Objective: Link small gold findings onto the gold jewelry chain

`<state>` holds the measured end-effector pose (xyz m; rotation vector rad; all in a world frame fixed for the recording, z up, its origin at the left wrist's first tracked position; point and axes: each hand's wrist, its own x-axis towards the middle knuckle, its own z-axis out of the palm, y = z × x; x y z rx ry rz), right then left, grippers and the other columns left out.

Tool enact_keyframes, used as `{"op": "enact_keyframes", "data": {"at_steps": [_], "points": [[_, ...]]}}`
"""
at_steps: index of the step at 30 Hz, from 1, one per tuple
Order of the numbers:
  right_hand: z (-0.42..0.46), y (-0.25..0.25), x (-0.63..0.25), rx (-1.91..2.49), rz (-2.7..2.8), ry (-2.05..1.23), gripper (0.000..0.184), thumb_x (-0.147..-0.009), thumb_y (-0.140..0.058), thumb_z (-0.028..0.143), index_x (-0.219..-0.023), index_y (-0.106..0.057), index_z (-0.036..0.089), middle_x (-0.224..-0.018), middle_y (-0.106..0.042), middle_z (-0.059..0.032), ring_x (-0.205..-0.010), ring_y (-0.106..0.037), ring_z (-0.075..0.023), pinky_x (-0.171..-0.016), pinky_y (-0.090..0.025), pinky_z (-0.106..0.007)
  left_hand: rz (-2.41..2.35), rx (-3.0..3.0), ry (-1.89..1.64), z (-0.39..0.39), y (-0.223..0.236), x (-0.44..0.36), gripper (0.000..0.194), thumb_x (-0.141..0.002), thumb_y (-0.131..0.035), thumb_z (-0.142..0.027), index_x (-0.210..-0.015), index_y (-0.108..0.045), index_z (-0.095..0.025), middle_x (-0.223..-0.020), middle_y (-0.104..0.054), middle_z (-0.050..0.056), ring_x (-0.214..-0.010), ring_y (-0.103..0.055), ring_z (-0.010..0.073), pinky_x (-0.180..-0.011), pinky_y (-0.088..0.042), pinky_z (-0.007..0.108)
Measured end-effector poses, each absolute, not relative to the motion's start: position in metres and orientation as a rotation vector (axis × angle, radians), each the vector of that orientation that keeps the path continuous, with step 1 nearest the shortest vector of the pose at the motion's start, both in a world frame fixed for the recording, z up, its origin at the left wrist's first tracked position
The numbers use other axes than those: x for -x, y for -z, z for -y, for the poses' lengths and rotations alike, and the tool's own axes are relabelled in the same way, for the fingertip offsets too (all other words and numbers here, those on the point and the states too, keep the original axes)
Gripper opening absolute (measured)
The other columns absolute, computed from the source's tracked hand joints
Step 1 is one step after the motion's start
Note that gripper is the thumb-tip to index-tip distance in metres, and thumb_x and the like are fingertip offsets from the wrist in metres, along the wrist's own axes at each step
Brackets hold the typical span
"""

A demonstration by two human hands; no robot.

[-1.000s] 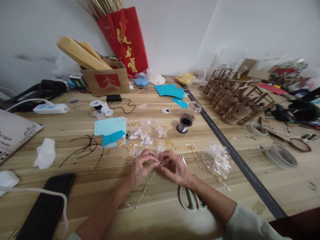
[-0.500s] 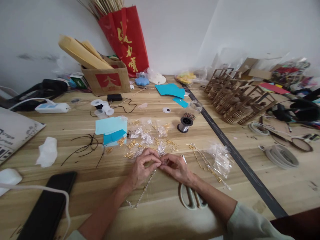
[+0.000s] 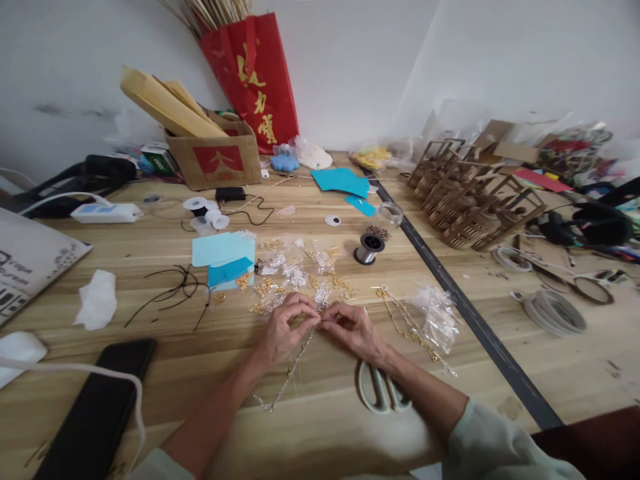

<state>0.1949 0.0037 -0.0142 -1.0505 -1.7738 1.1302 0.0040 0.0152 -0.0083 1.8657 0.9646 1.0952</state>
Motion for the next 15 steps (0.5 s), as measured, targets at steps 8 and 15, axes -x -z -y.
{"op": "enact_keyframes", "data": {"at_steps": [8, 15], "points": [[-0.0022, 0.0109, -0.1917, 1.036, 1.767, -1.132, 0.018, -0.086, -0.060, 0.034, -0.082, -0.063, 0.017, -0.073, -0.063, -0.0022, -0.062, -0.055, -0.0122, -0.055, -0.042, -0.023, -0.947, -1.863, -1.111, -0.0155, 0.0064, -0.0039, 0.011, -0.083, -0.063, -0.022, -0.075, -0.068, -0.017, -0.084, -0.064, 0.005, -0.086, -0.060, 0.0188, -0.080, -0.046, 0.032], [-0.0021, 0.0086, -0.1911, 1.029, 1.749, -1.118, 0.021, -0.088, -0.057, 0.037, -0.082, -0.061, 0.017, -0.077, -0.061, -0.0027, -0.069, -0.057, -0.0134, -0.061, -0.045, -0.024, -0.930, -1.866, -1.129, -0.0150, 0.0073, -0.0038, 0.011, -0.084, -0.062, -0.022, -0.075, -0.067, -0.017, -0.085, -0.064, 0.005, -0.086, -0.060, 0.0182, -0.080, -0.046, 0.032]]}}
